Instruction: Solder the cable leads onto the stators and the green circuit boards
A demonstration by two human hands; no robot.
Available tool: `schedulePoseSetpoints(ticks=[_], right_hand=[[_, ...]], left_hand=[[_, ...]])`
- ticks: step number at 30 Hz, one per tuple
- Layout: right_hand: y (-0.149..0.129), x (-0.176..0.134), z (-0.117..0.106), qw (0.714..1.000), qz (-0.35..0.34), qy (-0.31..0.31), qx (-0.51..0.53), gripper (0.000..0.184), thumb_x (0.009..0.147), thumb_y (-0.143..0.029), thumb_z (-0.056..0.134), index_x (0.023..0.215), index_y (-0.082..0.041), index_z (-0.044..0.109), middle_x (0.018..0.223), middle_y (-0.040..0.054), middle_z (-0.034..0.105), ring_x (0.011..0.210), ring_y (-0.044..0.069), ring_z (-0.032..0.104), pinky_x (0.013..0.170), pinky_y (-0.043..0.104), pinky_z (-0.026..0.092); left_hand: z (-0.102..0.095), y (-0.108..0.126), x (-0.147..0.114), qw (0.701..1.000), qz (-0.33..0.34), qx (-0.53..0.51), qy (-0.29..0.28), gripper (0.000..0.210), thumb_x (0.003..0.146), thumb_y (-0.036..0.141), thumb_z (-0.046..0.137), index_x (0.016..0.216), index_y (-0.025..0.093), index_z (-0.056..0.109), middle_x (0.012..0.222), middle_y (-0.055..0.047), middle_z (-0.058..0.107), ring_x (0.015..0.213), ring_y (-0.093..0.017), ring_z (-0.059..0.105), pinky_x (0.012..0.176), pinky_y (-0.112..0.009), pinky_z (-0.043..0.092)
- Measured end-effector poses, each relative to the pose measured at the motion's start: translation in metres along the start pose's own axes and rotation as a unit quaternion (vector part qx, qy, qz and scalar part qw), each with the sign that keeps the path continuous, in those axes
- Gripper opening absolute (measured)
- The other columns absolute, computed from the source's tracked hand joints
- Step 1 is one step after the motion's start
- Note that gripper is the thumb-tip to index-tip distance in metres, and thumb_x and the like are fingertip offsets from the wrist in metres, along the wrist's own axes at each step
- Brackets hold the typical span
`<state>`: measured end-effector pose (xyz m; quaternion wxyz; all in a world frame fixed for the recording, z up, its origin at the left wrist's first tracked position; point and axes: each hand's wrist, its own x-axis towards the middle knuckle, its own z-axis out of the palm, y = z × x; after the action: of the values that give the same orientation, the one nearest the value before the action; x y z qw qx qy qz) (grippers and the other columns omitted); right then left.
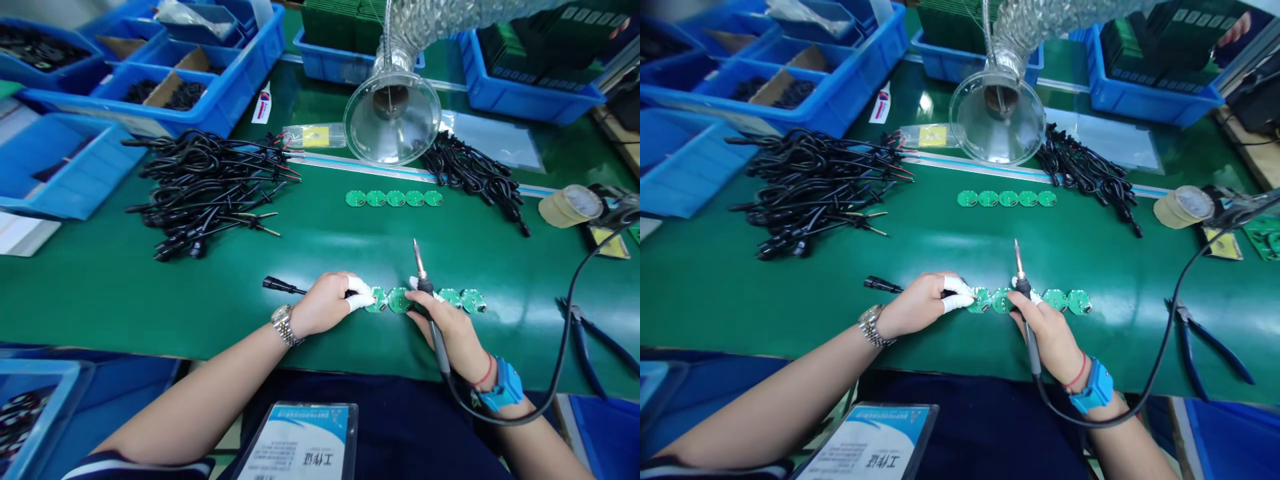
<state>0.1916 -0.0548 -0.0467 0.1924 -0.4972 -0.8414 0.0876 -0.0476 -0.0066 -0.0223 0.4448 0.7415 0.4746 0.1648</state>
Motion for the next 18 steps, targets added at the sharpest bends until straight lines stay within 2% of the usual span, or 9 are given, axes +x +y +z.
schedulePoseSetpoints(ticks=[5,9,13,18], right_hand=[[0.0040,0.0013,0.0006,1.000,-0.022,-0.004,-0.003,0.029,0.085,-0.024,0.049,0.114,-0.021,0.051,0.081,0.0032,0.063,0.061,0.013,0.058,0.059,0.023,0.046],[0.0055,0.0017,0.0019,0.999,-0.047,0.006,0.003,0.031,0.086,-0.020,0.046,0.117,-0.022,0.049,0.082,0.0033,0.061,0.065,0.012,0.058,0.060,0.022,0.046],[0.0059,0.0028,0.0037,0.999,-0.051,0.008,0.012,0.032,0.085,-0.018,0.048,0.116,-0.021,0.049,0.087,0.0047,0.062,0.069,0.012,0.060,0.061,0.022,0.048],[0.0036,0.0049,0.0042,0.999,-0.043,0.008,0.025,0.033,0.084,-0.017,0.049,0.116,-0.020,0.049,0.090,0.0059,0.062,0.070,0.013,0.061,0.063,0.024,0.050]], left_hand=[[-0.0027,0.0020,0.0002,1.000,-0.018,-0.006,-0.016,0.016,0.082,0.025,0.050,0.075,0.017,0.062,0.077,0.001,0.066,0.072,-0.013,0.058,0.066,-0.023,0.041],[-0.0036,0.0036,-0.0005,1.000,0.004,0.012,-0.028,0.020,0.084,0.026,0.047,0.073,0.017,0.060,0.074,0.001,0.063,0.070,-0.012,0.056,0.066,-0.022,0.041],[-0.0023,0.0027,-0.0013,0.995,0.042,0.085,-0.030,0.013,0.079,0.025,0.053,0.073,0.017,0.060,0.075,0.000,0.060,0.069,-0.013,0.054,0.064,-0.024,0.041],[0.0001,-0.0013,-0.0017,0.981,0.066,0.180,-0.020,0.012,0.081,0.024,0.053,0.073,0.018,0.060,0.078,-0.002,0.059,0.079,-0.016,0.053,0.071,-0.028,0.041]])
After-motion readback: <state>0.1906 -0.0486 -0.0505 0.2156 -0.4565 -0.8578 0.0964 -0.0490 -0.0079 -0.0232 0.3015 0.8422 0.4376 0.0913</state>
